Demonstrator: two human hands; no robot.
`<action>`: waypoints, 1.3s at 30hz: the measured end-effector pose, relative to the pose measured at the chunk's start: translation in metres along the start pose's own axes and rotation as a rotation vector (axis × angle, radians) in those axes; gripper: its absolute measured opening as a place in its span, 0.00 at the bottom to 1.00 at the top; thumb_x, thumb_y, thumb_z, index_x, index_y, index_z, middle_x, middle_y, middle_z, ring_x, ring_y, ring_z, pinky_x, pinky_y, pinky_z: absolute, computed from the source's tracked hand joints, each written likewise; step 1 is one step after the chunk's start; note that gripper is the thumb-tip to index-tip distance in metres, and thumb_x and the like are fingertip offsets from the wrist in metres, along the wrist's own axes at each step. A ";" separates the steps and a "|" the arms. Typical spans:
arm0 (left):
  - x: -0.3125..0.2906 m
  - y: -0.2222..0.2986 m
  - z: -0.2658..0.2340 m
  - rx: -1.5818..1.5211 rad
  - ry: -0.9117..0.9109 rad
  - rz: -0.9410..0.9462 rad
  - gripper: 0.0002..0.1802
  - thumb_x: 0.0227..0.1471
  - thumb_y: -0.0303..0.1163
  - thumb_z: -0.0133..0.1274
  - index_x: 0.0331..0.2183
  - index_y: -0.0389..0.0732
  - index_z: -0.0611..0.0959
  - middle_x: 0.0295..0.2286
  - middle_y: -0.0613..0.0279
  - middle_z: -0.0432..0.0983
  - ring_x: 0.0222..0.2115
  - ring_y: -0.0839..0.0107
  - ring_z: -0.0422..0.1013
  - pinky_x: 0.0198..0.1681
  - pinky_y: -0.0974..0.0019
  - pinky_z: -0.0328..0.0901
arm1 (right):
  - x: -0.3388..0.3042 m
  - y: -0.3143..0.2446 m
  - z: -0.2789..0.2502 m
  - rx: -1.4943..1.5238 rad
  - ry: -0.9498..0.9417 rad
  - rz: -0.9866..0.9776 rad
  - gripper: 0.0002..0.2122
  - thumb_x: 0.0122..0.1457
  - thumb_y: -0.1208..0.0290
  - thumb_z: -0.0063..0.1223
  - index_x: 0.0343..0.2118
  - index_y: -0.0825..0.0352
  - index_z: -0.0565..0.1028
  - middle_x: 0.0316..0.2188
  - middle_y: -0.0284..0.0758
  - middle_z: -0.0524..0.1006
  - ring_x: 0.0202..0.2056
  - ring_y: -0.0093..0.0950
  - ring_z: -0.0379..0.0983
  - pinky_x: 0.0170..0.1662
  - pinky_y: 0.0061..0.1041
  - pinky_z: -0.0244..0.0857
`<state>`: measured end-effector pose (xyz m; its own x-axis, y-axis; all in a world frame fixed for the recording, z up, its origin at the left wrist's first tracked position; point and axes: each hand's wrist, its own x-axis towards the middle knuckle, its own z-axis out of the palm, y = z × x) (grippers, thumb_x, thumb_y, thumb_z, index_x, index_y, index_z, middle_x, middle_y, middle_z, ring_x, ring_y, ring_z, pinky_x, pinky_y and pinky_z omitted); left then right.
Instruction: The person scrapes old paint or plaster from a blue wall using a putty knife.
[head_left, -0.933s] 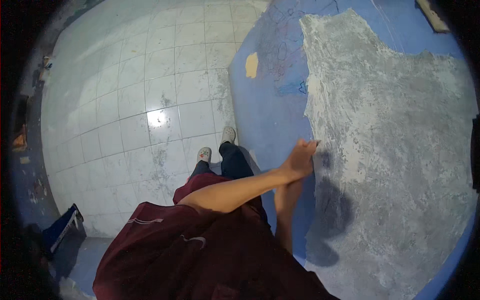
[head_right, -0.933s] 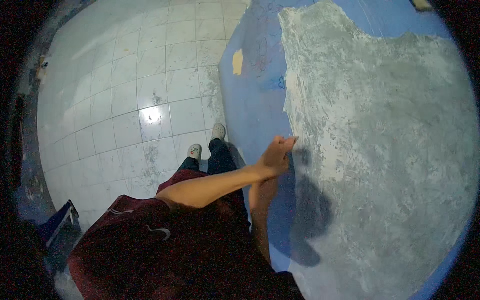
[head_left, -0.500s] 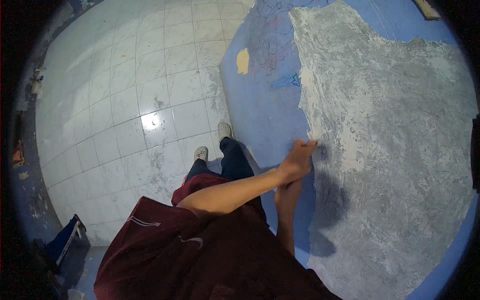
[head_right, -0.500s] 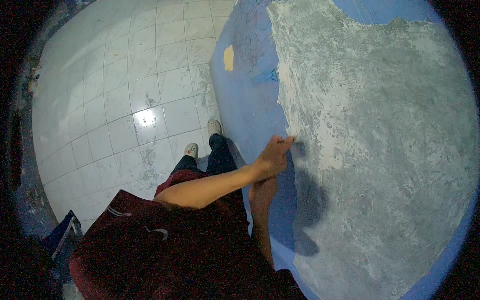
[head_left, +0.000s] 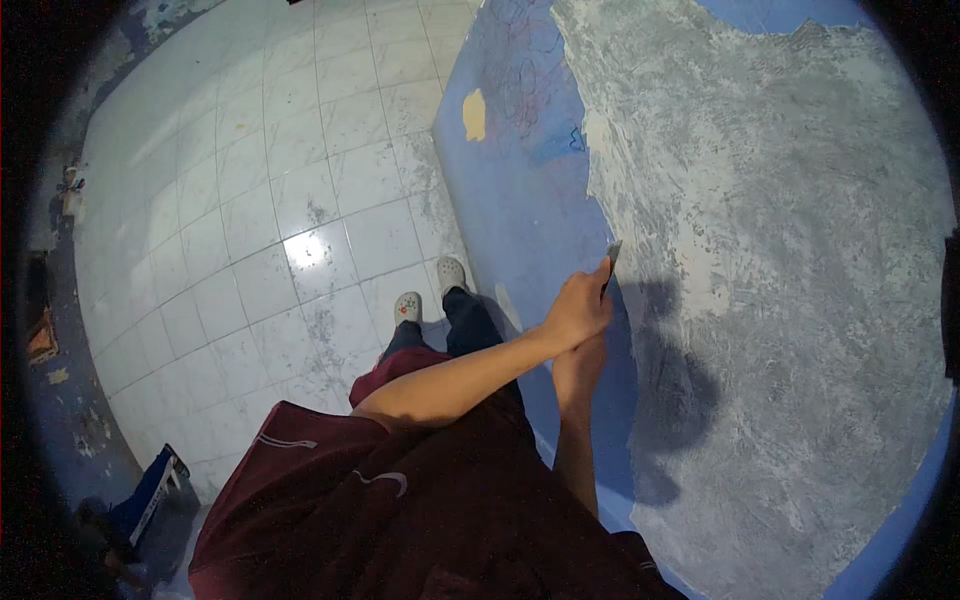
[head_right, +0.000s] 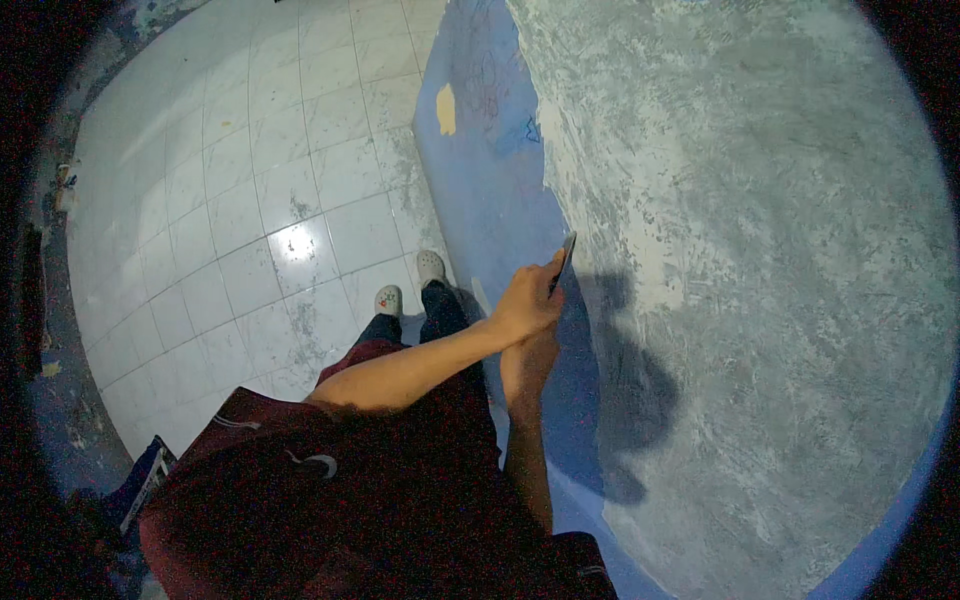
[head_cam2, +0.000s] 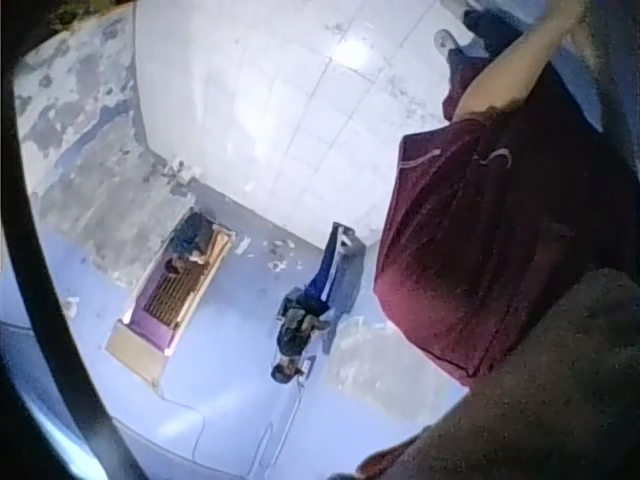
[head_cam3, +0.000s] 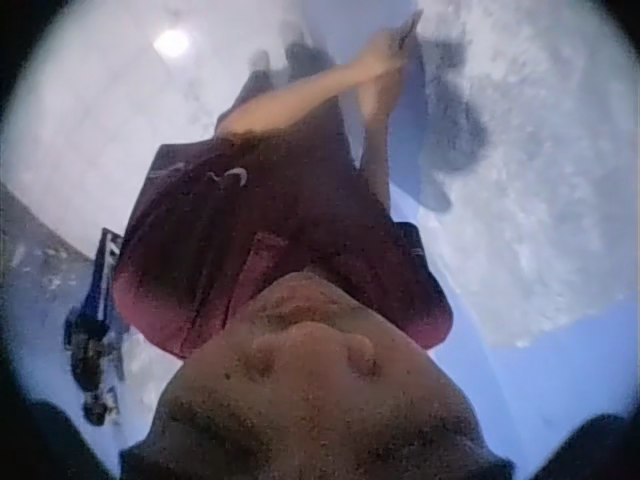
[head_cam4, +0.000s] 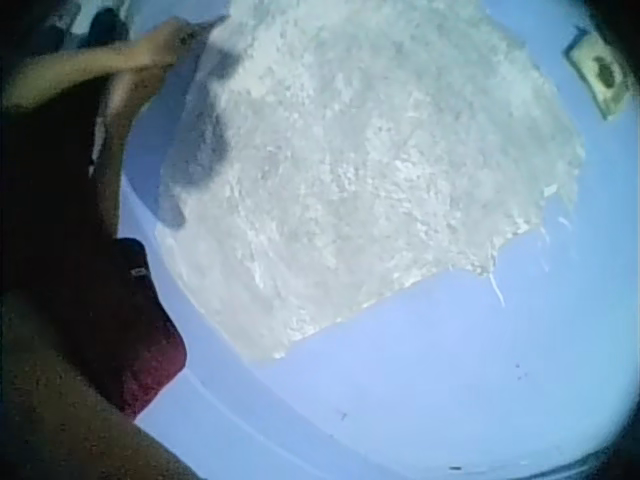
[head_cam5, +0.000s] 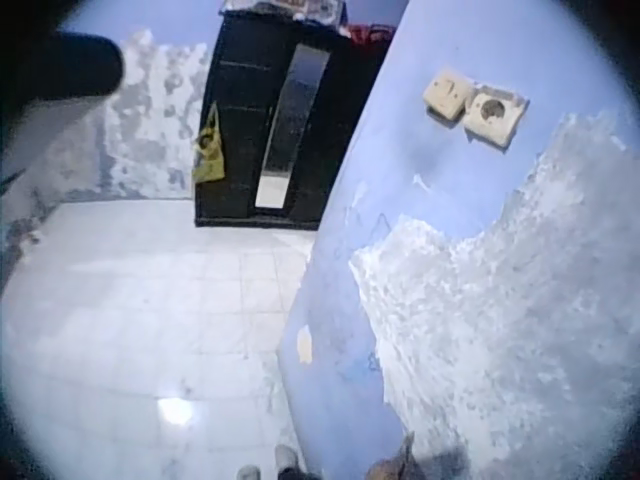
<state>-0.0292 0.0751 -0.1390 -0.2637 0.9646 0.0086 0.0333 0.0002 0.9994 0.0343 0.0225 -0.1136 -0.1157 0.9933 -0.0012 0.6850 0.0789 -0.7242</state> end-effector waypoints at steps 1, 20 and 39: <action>-0.004 -0.001 0.003 0.002 -0.001 -0.010 0.26 0.42 0.20 0.45 0.48 0.26 0.69 0.22 0.35 0.70 0.26 0.40 0.68 0.35 0.50 0.64 | -0.001 0.002 0.000 -0.060 0.016 0.031 0.18 0.59 0.61 0.45 0.43 0.72 0.68 0.34 0.47 0.75 0.36 0.43 0.73 0.36 0.38 0.64; 0.011 0.006 0.006 0.067 -0.031 0.049 0.29 0.42 0.20 0.46 0.49 0.21 0.65 0.22 0.31 0.70 0.24 0.38 0.70 0.31 0.47 0.65 | 0.008 0.011 -0.017 -0.018 -0.100 0.066 0.23 0.58 0.72 0.46 0.56 0.74 0.59 0.40 0.53 0.74 0.45 0.43 0.73 0.42 0.33 0.66; 0.012 -0.001 0.003 0.118 0.000 0.095 0.27 0.45 0.22 0.48 0.49 0.25 0.68 0.23 0.33 0.71 0.25 0.39 0.70 0.31 0.51 0.65 | 0.009 0.022 -0.013 -0.091 -0.110 -0.026 0.18 0.60 0.63 0.41 0.45 0.75 0.68 0.35 0.57 0.74 0.41 0.54 0.70 0.39 0.44 0.63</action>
<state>-0.0295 0.0870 -0.1396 -0.2536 0.9618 0.1031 0.1717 -0.0601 0.9833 0.0573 0.0343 -0.1204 -0.2088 0.9759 -0.0628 0.7426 0.1164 -0.6595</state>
